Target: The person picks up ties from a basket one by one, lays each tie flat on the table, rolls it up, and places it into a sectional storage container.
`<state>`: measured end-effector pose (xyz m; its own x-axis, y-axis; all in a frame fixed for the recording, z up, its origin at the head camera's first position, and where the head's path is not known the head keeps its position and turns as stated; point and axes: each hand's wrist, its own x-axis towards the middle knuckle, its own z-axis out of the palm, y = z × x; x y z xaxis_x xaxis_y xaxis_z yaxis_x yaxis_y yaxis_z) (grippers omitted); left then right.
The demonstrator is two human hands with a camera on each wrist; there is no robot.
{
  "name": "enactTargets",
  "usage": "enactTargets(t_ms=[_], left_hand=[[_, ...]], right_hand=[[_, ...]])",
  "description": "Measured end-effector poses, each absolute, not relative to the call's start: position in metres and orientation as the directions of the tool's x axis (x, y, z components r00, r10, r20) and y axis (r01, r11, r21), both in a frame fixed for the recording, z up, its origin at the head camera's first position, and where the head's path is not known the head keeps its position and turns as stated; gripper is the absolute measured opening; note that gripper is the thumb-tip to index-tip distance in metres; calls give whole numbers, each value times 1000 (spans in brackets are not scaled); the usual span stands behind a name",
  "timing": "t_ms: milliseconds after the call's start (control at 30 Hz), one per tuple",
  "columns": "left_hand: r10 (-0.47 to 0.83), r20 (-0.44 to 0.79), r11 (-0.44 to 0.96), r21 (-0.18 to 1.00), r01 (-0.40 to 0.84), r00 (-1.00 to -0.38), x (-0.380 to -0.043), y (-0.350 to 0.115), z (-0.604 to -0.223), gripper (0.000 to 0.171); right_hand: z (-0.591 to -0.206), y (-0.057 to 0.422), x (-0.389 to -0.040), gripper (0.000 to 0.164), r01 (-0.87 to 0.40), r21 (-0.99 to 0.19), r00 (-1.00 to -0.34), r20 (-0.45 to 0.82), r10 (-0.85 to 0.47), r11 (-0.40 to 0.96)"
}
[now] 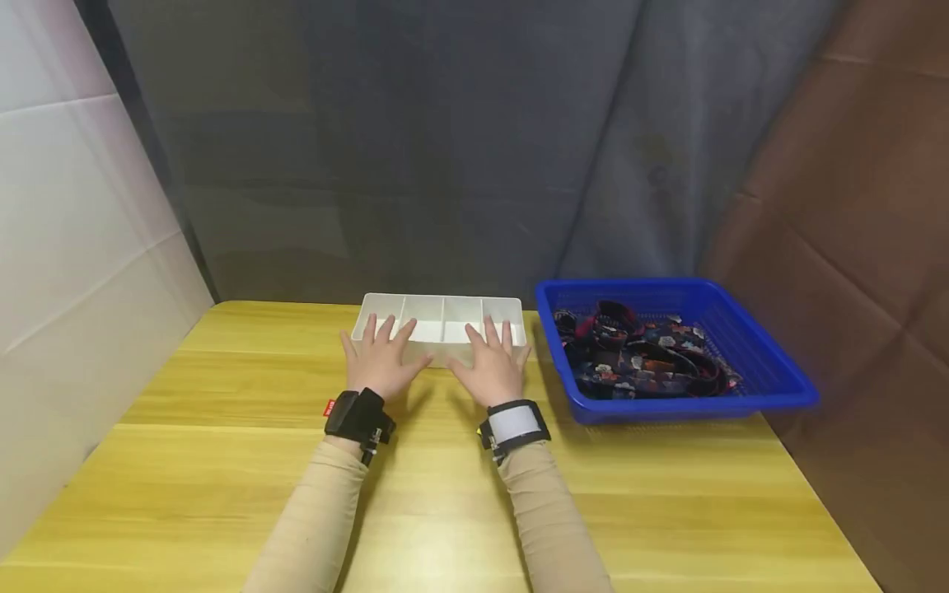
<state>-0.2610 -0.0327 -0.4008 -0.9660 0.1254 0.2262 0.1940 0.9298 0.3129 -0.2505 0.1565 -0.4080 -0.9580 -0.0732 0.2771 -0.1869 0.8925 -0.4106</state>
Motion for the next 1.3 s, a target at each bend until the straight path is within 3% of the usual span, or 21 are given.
enactTargets(t_ms=[133,233,367,567,633,733,833,900,1000,1100,1300], left_hand=[[93,433,804,499,324,-897,-250,-31,-380,37],[46,464,666,646,373,-885,-241,-45,-371,27],[15,376,483,809,336,-927,-235,-80,-374,26],[116,127,279,948,155,-985,-231,-145,-402,38],[159,27,186,981,57,-987,-229,-161,-411,39],[212,-71,16,997,-69,-975,-226,-174,-427,31],[209,-64,-139,986,-94,-976,-224,-176,-443,24],[186,-15,-211,976,-54,-982,-222,-176,-450,23],[142,47,-286,958,5,-989,-220,-174,-454,23],[122,66,-316,948,24,-990,-218,-171,-457,23],[110,60,-318,948,22,-992,-215,-157,-464,24]], right_hand=[[-403,163,-245,34,-312,-459,-848,530,-26,832],[-396,161,-240,19,-380,-462,-798,602,-31,801],[-381,154,-230,15,-462,-434,-779,616,-120,773],[-327,169,-222,14,-618,-380,-730,603,-322,688],[-303,189,-227,16,-606,-400,-760,545,-354,687],[-276,231,-246,20,-486,-421,-865,356,-353,766],[-264,279,-270,25,-318,-314,-948,99,-303,895],[-265,308,-288,30,-245,-222,-965,-36,-258,944],[-278,340,-313,36,-170,-177,-964,-176,-201,969],[-296,356,-333,39,-125,-257,-941,-275,-196,958],[-310,346,-335,42,-272,-291,-848,-378,-371,917]])
